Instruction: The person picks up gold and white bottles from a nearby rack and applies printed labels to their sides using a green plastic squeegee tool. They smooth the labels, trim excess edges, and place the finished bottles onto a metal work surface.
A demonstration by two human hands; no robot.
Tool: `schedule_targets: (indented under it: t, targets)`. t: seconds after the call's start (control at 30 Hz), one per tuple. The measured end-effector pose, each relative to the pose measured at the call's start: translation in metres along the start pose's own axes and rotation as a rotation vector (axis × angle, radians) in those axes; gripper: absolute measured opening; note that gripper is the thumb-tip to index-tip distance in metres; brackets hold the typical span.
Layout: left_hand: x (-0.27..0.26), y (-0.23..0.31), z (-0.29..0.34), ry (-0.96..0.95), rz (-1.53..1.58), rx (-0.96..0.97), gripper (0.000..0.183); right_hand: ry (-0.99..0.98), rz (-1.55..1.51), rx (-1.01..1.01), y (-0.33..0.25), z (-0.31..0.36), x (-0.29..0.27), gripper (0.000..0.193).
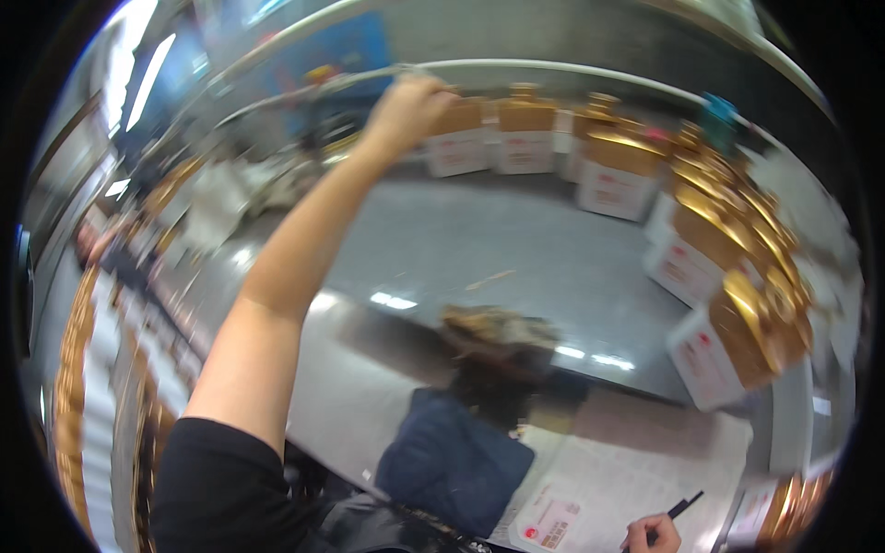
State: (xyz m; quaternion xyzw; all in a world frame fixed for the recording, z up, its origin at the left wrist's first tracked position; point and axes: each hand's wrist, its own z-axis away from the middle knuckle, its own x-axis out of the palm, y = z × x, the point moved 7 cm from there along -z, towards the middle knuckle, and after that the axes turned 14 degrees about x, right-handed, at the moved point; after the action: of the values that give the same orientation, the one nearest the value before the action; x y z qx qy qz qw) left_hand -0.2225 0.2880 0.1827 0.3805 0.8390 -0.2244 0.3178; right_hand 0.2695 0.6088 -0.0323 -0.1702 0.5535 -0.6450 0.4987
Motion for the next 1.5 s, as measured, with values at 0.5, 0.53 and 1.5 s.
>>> schedule_targets:
  t: [0.5, 0.53, 1.5]
  targets:
    - [-0.568, 0.231, 0.494, 0.284, -1.353, -0.683, 0.043, -0.902, 0.381, -0.324, -0.112, 0.067, 0.156, 0.012]
    - [-0.596, 0.261, 0.508, 0.432, -1.475, -0.592, 0.051, -0.896, 0.401, -0.339, -0.112, 0.069, 0.160, 0.011]
    - [-0.158, 0.199, 0.313, 0.356, 1.324, -0.840, 0.062, -0.165, 0.008, -0.165, -0.025, 0.073, 0.035, 0.017]
